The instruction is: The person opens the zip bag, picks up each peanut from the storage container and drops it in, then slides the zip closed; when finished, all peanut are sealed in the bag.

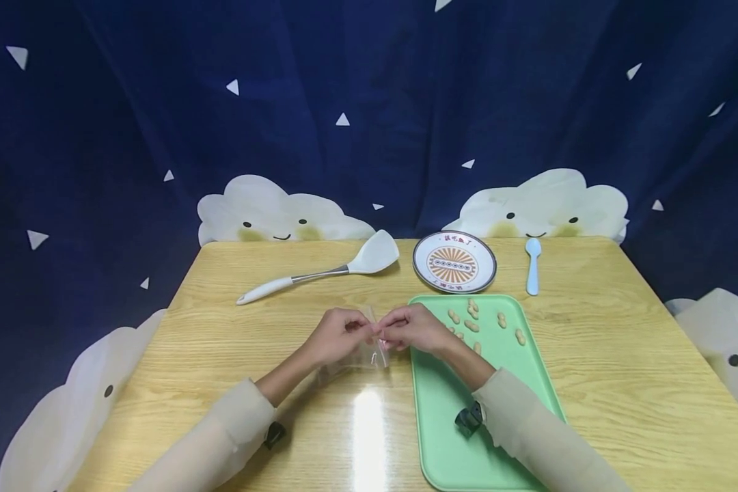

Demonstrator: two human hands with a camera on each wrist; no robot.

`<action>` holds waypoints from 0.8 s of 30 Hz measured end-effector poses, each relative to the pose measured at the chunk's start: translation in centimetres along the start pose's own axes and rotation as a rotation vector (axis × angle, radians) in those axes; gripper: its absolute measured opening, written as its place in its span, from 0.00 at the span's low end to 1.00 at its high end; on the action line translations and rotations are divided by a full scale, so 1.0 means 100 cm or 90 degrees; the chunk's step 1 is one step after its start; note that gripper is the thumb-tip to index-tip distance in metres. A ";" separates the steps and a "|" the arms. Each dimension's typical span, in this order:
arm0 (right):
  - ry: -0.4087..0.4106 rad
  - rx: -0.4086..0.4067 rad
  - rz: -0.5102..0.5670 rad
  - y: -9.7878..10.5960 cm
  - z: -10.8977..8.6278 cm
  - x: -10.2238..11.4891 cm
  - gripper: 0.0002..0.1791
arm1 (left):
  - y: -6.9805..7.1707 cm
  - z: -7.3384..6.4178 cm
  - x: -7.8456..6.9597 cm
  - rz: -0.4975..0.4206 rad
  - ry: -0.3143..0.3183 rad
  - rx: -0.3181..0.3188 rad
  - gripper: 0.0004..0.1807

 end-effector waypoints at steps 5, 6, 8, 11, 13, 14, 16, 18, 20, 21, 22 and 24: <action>0.006 -0.004 -0.005 0.000 0.000 -0.001 0.13 | 0.000 0.002 0.001 0.004 0.011 -0.014 0.10; 0.007 -0.005 -0.007 0.000 0.000 -0.001 0.13 | -0.001 0.002 0.001 0.004 0.014 -0.018 0.10; 0.006 -0.007 -0.008 -0.001 -0.001 -0.002 0.12 | -0.001 0.001 0.001 0.003 0.021 -0.028 0.08; -0.003 -0.007 -0.005 -0.002 -0.001 -0.003 0.11 | -0.002 0.000 0.000 0.006 0.023 -0.040 0.07; -0.011 -0.007 -0.003 -0.005 -0.003 -0.004 0.10 | -0.004 -0.001 -0.001 0.004 0.021 -0.041 0.07; -0.017 -0.008 -0.003 -0.006 -0.003 -0.004 0.10 | -0.005 -0.001 -0.002 0.004 0.020 -0.040 0.07; -0.027 -0.009 -0.003 -0.007 -0.004 -0.005 0.09 | -0.006 -0.002 -0.003 -0.001 0.019 -0.038 0.07; -0.033 -0.011 -0.007 -0.008 -0.004 -0.006 0.08 | -0.007 -0.002 -0.004 -0.008 0.022 -0.036 0.08; -0.038 -0.012 -0.013 -0.008 -0.004 -0.007 0.08 | -0.007 -0.002 -0.005 -0.004 0.024 -0.040 0.07; -0.039 -0.011 -0.012 -0.008 -0.003 -0.007 0.08 | -0.007 -0.002 -0.005 -0.006 0.026 -0.044 0.07; -0.037 -0.013 -0.010 -0.007 -0.003 -0.008 0.08 | -0.007 -0.002 -0.006 -0.004 0.026 -0.049 0.07; -0.036 -0.018 -0.003 -0.006 -0.004 -0.007 0.08 | -0.006 -0.001 -0.005 -0.003 0.035 -0.062 0.07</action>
Point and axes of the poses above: each hand's wrist, its own z-axis towards the middle knuckle, its own y-axis out of the back of the hand, x = y × z, the point moved 7 cm from there along z, towards the middle knuckle, and after that the axes turned 8 degrees about -z, right-handed, at the moved point
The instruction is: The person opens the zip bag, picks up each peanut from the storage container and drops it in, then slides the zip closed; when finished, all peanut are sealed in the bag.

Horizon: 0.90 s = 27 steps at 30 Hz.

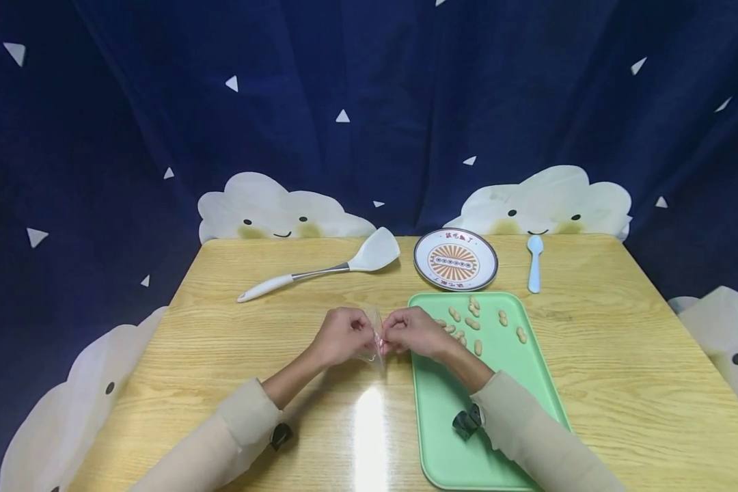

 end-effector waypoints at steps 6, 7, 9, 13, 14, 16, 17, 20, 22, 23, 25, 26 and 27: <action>0.010 -0.027 0.007 0.002 -0.002 0.008 0.08 | 0.008 -0.001 -0.004 0.017 0.003 -0.056 0.03; 0.010 -0.032 0.011 0.002 -0.002 0.010 0.09 | 0.009 -0.001 -0.005 0.017 -0.001 -0.064 0.02; 0.010 -0.042 0.026 0.002 -0.001 0.011 0.10 | 0.011 -0.001 -0.006 0.007 -0.012 -0.075 0.01; 0.035 -0.054 0.030 0.002 0.000 0.012 0.09 | 0.010 -0.001 -0.012 0.039 -0.072 -0.055 0.06; 0.046 -0.054 0.020 0.002 0.000 0.012 0.08 | 0.009 -0.001 -0.014 0.060 -0.094 -0.046 0.06; 0.071 -0.058 -0.008 0.003 0.000 0.014 0.07 | 0.009 -0.002 -0.018 0.118 -0.142 -0.033 0.06; 0.080 -0.059 -0.020 0.003 0.000 0.015 0.07 | 0.009 -0.002 -0.019 0.143 -0.161 -0.028 0.07; 0.096 -0.079 -0.096 0.006 -0.001 0.018 0.11 | 0.009 -0.002 -0.021 0.190 -0.198 -0.010 0.10; 0.105 -0.096 -0.162 0.008 -0.003 0.021 0.12 | 0.010 -0.002 -0.024 0.216 -0.217 -0.004 0.10; 0.111 -0.105 -0.197 0.009 -0.004 0.022 0.12 | 0.010 -0.002 -0.026 0.227 -0.226 -0.003 0.11; 0.124 -0.117 -0.265 0.011 -0.006 0.027 0.13 | 0.011 -0.003 -0.030 0.252 -0.246 -0.003 0.11; 0.134 -0.122 -0.295 0.011 -0.007 0.030 0.12 | 0.012 -0.003 -0.033 0.266 -0.255 -0.005 0.10; 0.144 -0.125 -0.321 0.012 -0.008 0.032 0.12 | 0.013 -0.003 -0.036 0.282 -0.262 -0.007 0.09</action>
Point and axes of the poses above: each hand's wrist, its own z-axis towards the middle knuckle, its own y-axis out of the back of the hand, x = y × z, the point moved 7 cm from there along z, towards the middle knuckle, and after that the axes turned 8 degrees about -z, right-handed, at the moved point
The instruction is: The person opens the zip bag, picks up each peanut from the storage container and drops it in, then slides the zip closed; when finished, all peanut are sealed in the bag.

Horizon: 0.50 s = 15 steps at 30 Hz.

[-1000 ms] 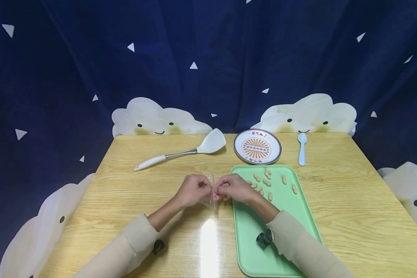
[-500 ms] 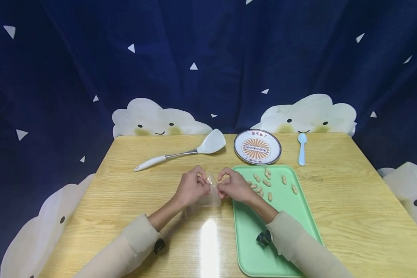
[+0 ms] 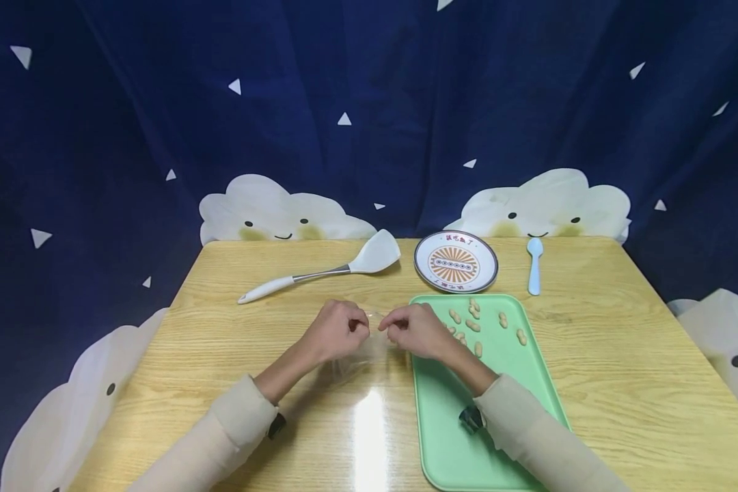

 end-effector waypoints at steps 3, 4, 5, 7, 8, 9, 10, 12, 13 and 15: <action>0.024 -0.006 -0.061 0.005 0.000 0.006 0.10 | 0.003 0.002 -0.005 0.066 0.000 0.003 0.11; 0.032 -0.009 -0.079 0.006 0.000 0.008 0.10 | 0.004 0.003 -0.005 0.090 0.005 0.006 0.14; 0.037 -0.012 -0.095 0.007 0.000 0.009 0.09 | 0.004 0.004 -0.007 0.112 0.012 0.011 0.18; 0.042 -0.009 -0.116 0.008 0.000 0.012 0.09 | 0.004 0.004 -0.008 0.147 0.030 0.021 0.23; 0.043 -0.007 -0.125 0.008 0.000 0.012 0.09 | 0.004 0.005 -0.009 0.160 0.037 0.026 0.25; 0.044 -0.006 -0.134 0.009 0.000 0.013 0.10 | 0.004 0.005 -0.010 0.167 0.044 0.029 0.26; 0.044 -0.004 -0.142 0.009 0.000 0.013 0.11 | 0.004 0.005 -0.011 0.170 0.047 0.030 0.25; 0.039 0.005 -0.152 0.009 0.000 0.013 0.11 | 0.004 0.005 -0.012 0.169 0.056 0.029 0.24; 0.036 0.009 -0.155 0.009 0.000 0.013 0.11 | 0.004 0.005 -0.013 0.165 0.058 0.030 0.23; 0.029 0.017 -0.155 0.009 -0.001 0.012 0.10 | 0.002 0.005 -0.012 0.153 0.067 0.033 0.21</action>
Point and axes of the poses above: each hand's wrist, its own z-axis towards the middle knuckle, its own y-axis out of the back of the hand, x = y × z, the point moved 7 cm from there along z, towards the middle knuckle, and after that the axes turned 8 degrees about -z, right-handed, at the moved point
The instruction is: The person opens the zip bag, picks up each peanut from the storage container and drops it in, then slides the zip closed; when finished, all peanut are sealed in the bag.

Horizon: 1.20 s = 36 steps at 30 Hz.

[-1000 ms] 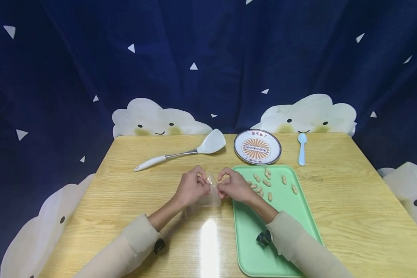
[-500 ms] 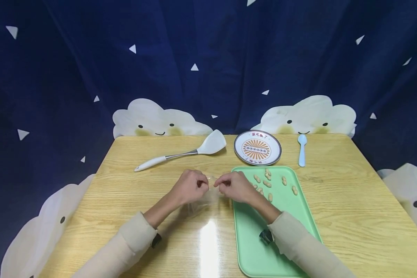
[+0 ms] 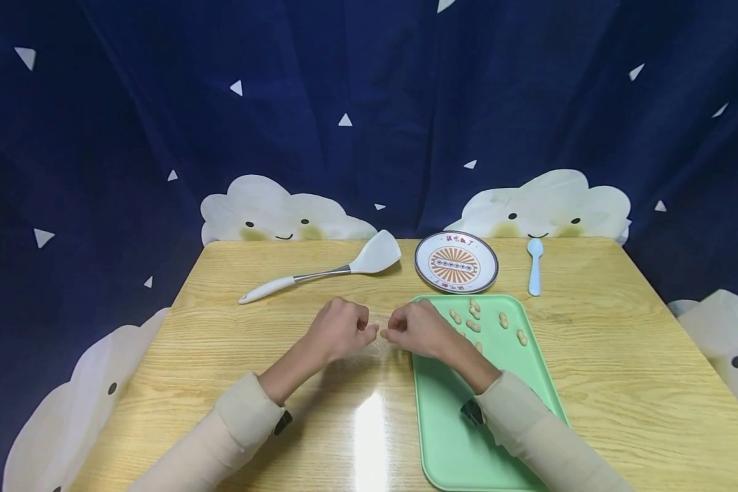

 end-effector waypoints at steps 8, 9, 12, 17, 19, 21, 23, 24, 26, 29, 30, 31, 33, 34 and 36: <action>0.000 0.021 0.014 -0.001 0.001 -0.001 0.05 | -0.002 0.000 0.002 -0.007 0.009 0.021 0.12; 0.003 0.021 0.011 0.000 0.001 0.000 0.05 | -0.002 0.000 0.002 -0.006 0.006 0.021 0.12; 0.016 0.020 0.001 0.004 0.000 0.001 0.06 | 0.000 0.000 0.001 -0.010 -0.009 0.020 0.11; 0.034 0.023 -0.001 0.009 -0.002 0.002 0.08 | 0.001 -0.002 0.001 -0.023 -0.065 0.002 0.12; 0.042 0.020 0.001 0.010 -0.002 0.002 0.08 | 0.000 -0.005 0.001 -0.023 -0.091 -0.006 0.15; 0.047 0.018 0.005 0.011 -0.003 0.001 0.07 | -0.001 -0.007 0.002 -0.021 -0.113 -0.012 0.19; 0.047 0.017 0.010 0.011 -0.003 0.000 0.07 | -0.004 -0.009 0.004 -0.023 -0.135 -0.016 0.23; 0.049 0.017 0.013 0.011 -0.003 0.000 0.07 | -0.005 -0.009 0.005 -0.030 -0.144 -0.015 0.24; 0.043 0.020 0.020 0.012 -0.003 -0.001 0.08 | -0.010 -0.010 0.007 -0.060 -0.155 -0.010 0.27; 0.039 0.025 0.028 0.012 -0.003 -0.001 0.10 | -0.018 -0.011 0.012 -0.126 -0.146 0.001 0.30; 0.039 0.028 0.032 0.011 -0.004 -0.001 0.10 | -0.020 -0.011 0.013 -0.148 -0.137 0.001 0.31; 0.036 0.030 0.037 0.011 -0.004 -0.001 0.10 | -0.022 -0.011 0.014 -0.164 -0.129 0.001 0.31; 0.038 0.033 0.043 0.011 -0.004 0.000 0.09 | -0.025 -0.011 0.015 -0.187 -0.118 -0.002 0.31; 0.040 0.033 0.043 0.011 -0.004 0.000 0.09 | -0.027 -0.011 0.015 -0.192 -0.114 -0.001 0.31; 0.039 0.035 0.050 0.011 -0.004 0.001 0.09 | -0.030 -0.011 0.014 -0.201 -0.110 -0.003 0.30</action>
Point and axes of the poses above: each hand's wrist, its own z-axis towards the middle knuckle, its own y-axis out of the back of the hand, x = y × z, the point moved 7 cm from there along z, towards the middle knuckle, and after that the axes turned 8 degrees about -z, right-handed, at the moved point
